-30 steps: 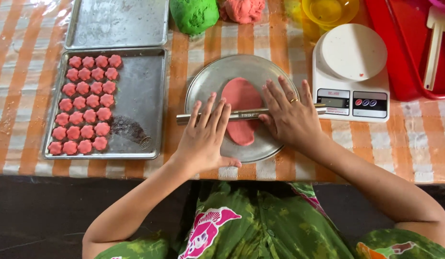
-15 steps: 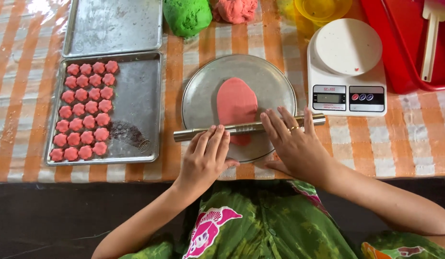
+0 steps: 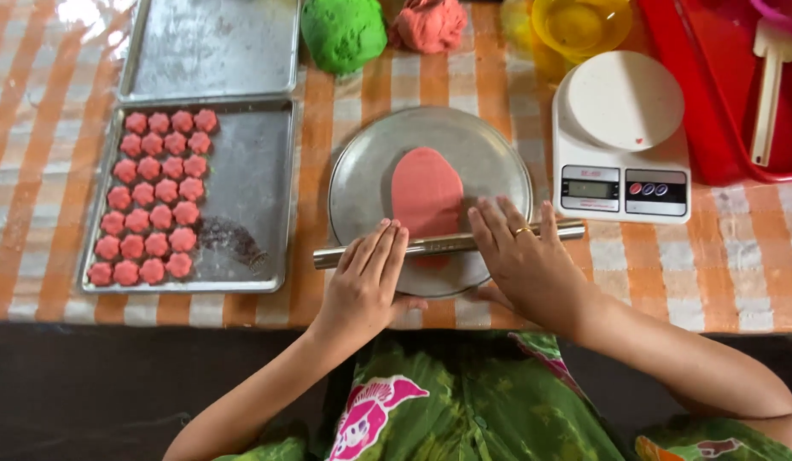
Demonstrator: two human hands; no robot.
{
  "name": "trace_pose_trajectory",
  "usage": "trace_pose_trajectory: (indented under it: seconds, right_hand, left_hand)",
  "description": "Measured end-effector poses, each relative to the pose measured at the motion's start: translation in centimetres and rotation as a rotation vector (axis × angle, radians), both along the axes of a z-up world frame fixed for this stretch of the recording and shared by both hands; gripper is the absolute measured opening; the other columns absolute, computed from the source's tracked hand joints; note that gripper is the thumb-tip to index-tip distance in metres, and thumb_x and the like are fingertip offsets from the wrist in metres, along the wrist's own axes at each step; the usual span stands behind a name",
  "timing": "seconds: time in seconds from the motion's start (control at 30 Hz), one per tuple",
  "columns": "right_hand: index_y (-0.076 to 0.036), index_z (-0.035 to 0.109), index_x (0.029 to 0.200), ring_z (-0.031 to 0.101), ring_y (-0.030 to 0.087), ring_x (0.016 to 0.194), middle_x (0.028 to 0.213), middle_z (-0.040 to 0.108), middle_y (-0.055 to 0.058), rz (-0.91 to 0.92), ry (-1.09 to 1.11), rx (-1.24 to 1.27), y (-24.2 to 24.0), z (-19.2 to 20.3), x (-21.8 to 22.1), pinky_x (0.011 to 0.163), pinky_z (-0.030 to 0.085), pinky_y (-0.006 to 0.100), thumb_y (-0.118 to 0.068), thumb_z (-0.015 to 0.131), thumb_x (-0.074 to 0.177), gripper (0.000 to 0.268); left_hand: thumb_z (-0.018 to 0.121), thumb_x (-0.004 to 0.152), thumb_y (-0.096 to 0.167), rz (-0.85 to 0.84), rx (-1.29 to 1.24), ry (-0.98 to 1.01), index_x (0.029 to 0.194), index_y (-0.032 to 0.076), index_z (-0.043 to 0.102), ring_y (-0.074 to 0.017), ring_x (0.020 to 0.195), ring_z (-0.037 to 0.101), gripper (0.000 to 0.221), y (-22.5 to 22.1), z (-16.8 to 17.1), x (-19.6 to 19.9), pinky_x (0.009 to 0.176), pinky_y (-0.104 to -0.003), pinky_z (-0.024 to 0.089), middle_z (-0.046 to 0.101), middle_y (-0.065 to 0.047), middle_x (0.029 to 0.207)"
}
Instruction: Shaping pink dough into star shapes using a manual mold and a small rolling pin on a metal plate.
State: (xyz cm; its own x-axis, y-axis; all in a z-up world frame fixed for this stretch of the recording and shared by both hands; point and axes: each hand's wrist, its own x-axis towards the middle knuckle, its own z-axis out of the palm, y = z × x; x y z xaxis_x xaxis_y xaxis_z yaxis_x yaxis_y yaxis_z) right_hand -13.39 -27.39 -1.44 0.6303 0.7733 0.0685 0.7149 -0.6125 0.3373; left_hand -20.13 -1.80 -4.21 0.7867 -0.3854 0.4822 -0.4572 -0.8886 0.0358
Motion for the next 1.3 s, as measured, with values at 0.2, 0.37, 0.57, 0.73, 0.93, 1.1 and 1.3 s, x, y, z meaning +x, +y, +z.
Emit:
trace_pose_trajectory:
  seconds: [0.2, 0.37, 0.57, 0.73, 0.93, 1.1, 1.3]
  right_hand:
    - [0.0, 0.048, 0.149, 0.059, 0.035, 0.132, 0.141, 0.061, 0.021, -0.009, -0.139, 0.036, 0.3, -0.3, -1.3, 0.1, 0.05, 0.062, -0.055, 0.058, 0.088, 0.083]
    - [-0.007, 0.029, 0.162, 0.034, 0.028, 0.152, 0.163, 0.04, 0.013, -0.081, 0.156, 0.061, 2.3, 1.0, 2.5, 0.109, 0.028, 0.076, -0.064, 0.045, 0.094, 0.09]
    - [-0.016, 0.013, 0.166, 0.009, 0.028, 0.16, 0.174, 0.015, 0.006, -0.11, 0.373, 0.041, 4.2, 2.7, 8.6, 0.116, 0.014, 0.077, -0.085, 0.026, 0.088, 0.105]
    - [-0.017, 0.015, 0.165, 0.006, 0.027, 0.16, 0.174, 0.013, 0.005, -0.139, 0.461, 0.047, 4.7, 2.6, 9.9, 0.119, 0.005, 0.075, -0.085, 0.015, 0.092, 0.099]
    - [-0.021, 0.027, 0.161, 0.014, 0.022, 0.16, 0.173, 0.021, 0.002, -0.047, 0.283, 0.062, 3.1, 0.9, 6.4, 0.118, 0.011, 0.076, -0.078, 0.025, 0.095, 0.088]
    - [-0.017, 0.03, 0.161, 0.018, 0.026, 0.159, 0.172, 0.022, 0.007, -0.014, 0.243, 0.074, 1.7, 0.1, 2.9, 0.112, 0.015, 0.08, -0.075, 0.039, 0.091, 0.091]
    - [-0.013, 0.032, 0.16, 0.037, 0.027, 0.149, 0.156, 0.045, 0.008, 0.026, 0.07, 0.041, 0.9, 1.5, 0.0, 0.106, 0.038, 0.07, -0.031, 0.051, 0.096, 0.069]
  left_hand:
    - [0.068, 0.089, 0.055, 0.015, 0.02, -0.21, 0.138, -0.001, 0.062, -0.035, 0.124, 0.064, 0.075, -0.6, -1.2, -1.3, 0.104, -0.046, 0.052, 0.065, -0.022, 0.135]
    - [0.06, 0.074, 0.084, -0.003, -0.049, 0.142, 0.15, -0.008, 0.042, -0.0429, 0.146, 0.04, 0.121, 0.5, -1.1, 1.2, 0.119, -0.054, 0.03, 0.041, -0.032, 0.156]
    - [0.054, 0.08, 0.083, 0.081, 0.259, 0.482, 0.155, -0.004, 0.035, -0.0422, 0.155, 0.015, 0.117, 1.9, 6.1, 7.1, 0.118, -0.062, 0.026, 0.026, -0.025, 0.166]
    - [0.043, 0.086, 0.083, 0.031, 0.146, 0.54, 0.158, -0.003, 0.03, -0.043, 0.155, 0.013, 0.113, 2.7, 4.4, 9.1, 0.119, -0.064, 0.02, 0.022, -0.025, 0.166]
    - [0.046, 0.071, 0.097, -0.054, 0.164, 0.351, 0.156, -0.006, 0.03, -0.0428, 0.153, 0.023, 0.135, 2.0, 2.0, 4.3, 0.122, -0.059, 0.017, 0.03, -0.028, 0.163]
    - [0.058, 0.068, 0.089, -0.082, 0.235, 0.23, 0.157, -0.006, 0.027, -0.0369, 0.153, 0.027, 0.133, 1.4, 0.7, 0.6, 0.124, -0.053, 0.019, 0.029, -0.026, 0.164]
    - [0.067, 0.07, 0.076, -0.078, 0.208, 0.161, 0.155, -0.005, 0.031, -0.0375, 0.151, 0.031, 0.123, 0.6, 1.5, -2.2, 0.123, -0.051, 0.024, 0.032, -0.026, 0.162]
